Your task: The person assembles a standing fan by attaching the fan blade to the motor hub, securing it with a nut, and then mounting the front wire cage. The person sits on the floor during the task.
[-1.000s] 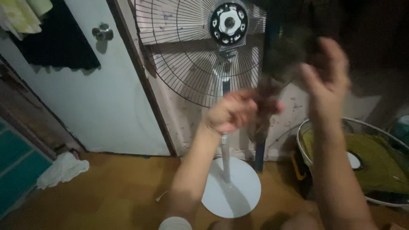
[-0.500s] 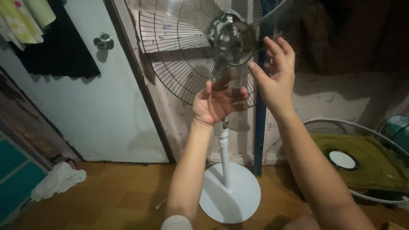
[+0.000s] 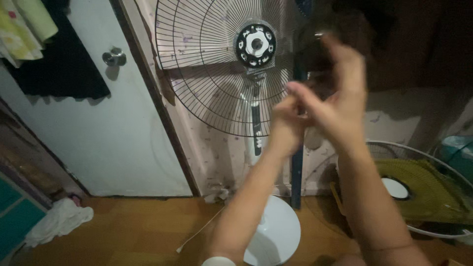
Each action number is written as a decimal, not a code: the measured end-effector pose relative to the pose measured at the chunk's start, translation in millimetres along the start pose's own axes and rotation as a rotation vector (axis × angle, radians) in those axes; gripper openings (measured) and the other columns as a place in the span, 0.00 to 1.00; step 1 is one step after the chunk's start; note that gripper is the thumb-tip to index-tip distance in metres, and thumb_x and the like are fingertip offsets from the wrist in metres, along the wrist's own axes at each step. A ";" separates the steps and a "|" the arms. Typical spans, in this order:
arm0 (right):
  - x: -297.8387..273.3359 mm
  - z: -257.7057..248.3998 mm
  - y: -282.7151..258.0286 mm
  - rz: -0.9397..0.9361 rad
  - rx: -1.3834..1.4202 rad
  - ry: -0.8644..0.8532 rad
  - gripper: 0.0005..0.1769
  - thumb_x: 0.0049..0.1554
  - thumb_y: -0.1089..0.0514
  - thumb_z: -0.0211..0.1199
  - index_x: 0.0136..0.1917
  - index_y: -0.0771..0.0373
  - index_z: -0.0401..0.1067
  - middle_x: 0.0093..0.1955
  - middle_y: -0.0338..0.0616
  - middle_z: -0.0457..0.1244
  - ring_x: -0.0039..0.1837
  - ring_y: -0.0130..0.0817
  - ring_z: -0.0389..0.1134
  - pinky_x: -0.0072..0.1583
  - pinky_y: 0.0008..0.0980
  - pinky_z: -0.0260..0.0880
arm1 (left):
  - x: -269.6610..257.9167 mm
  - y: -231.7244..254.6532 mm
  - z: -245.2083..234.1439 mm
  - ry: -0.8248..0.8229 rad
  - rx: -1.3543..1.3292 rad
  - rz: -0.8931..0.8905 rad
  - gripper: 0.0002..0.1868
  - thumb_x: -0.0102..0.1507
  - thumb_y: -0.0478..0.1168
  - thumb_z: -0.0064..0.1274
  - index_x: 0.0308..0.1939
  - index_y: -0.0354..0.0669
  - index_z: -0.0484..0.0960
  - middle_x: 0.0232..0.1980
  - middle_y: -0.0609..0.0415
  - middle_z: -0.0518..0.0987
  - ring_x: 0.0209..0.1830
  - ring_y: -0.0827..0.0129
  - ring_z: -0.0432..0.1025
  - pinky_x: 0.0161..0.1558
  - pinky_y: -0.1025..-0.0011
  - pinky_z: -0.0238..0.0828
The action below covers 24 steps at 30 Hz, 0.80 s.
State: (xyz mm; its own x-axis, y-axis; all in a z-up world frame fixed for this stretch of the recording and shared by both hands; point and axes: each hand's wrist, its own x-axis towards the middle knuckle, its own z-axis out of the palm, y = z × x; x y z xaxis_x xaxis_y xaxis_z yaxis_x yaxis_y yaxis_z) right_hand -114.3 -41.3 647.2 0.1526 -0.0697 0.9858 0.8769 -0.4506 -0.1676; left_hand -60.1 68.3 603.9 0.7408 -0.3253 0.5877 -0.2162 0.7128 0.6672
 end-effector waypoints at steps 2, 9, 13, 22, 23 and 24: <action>10.0 -13.0 7.0 0.031 0.099 0.047 0.37 0.62 0.66 0.73 0.79 0.65 0.60 0.75 0.52 0.60 0.76 0.43 0.66 0.78 0.39 0.71 | 0.5 -12.4 20.4 0.068 0.226 0.179 0.33 0.67 0.48 0.56 0.68 0.29 0.69 0.57 0.40 0.77 0.55 0.54 0.74 0.56 0.59 0.76; 7.9 -28.0 56.3 0.074 0.578 0.177 0.32 0.63 0.76 0.68 0.78 0.67 0.64 0.72 0.53 0.64 0.70 0.40 0.67 0.73 0.38 0.72 | -10.9 -2.5 23.4 0.178 0.731 0.435 0.41 0.64 0.46 0.63 0.75 0.30 0.64 0.72 0.39 0.69 0.72 0.56 0.66 0.70 0.59 0.68; -0.5 -11.1 75.3 0.335 0.807 0.123 0.35 0.57 0.73 0.67 0.77 0.67 0.64 0.68 0.53 0.67 0.68 0.43 0.71 0.69 0.42 0.75 | 18.2 33.1 -24.3 0.028 0.337 0.318 0.36 0.66 0.43 0.64 0.71 0.31 0.63 0.68 0.40 0.70 0.70 0.58 0.66 0.73 0.58 0.65; 3.2 37.6 95.7 0.415 0.991 -0.048 0.36 0.59 0.70 0.68 0.78 0.69 0.62 0.70 0.54 0.65 0.69 0.39 0.69 0.67 0.34 0.73 | 61.7 60.6 -53.2 -0.094 0.031 0.299 0.23 0.69 0.30 0.56 0.67 0.31 0.71 0.63 0.46 0.78 0.64 0.62 0.73 0.67 0.63 0.70; 8.6 36.2 95.5 0.425 0.977 -0.077 0.36 0.59 0.69 0.68 0.78 0.70 0.62 0.70 0.54 0.65 0.69 0.40 0.69 0.67 0.35 0.74 | 65.8 65.8 -50.8 -0.090 0.061 0.312 0.23 0.68 0.30 0.57 0.67 0.31 0.72 0.63 0.45 0.78 0.63 0.61 0.73 0.67 0.63 0.70; 15.5 31.8 94.1 0.436 0.959 -0.106 0.36 0.59 0.68 0.69 0.79 0.70 0.62 0.69 0.55 0.66 0.69 0.41 0.70 0.66 0.36 0.76 | 71.7 70.9 -47.3 -0.088 0.086 0.323 0.23 0.67 0.29 0.57 0.66 0.31 0.73 0.62 0.45 0.78 0.62 0.61 0.73 0.66 0.64 0.70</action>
State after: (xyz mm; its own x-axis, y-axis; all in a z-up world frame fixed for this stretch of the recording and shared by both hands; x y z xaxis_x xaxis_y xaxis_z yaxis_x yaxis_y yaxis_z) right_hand -14.9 -56.4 646.5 0.5393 0.0426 0.8411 0.7228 0.4890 -0.4882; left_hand 7.8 124.9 671.7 0.5682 -0.1470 0.8096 -0.4863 0.7337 0.4745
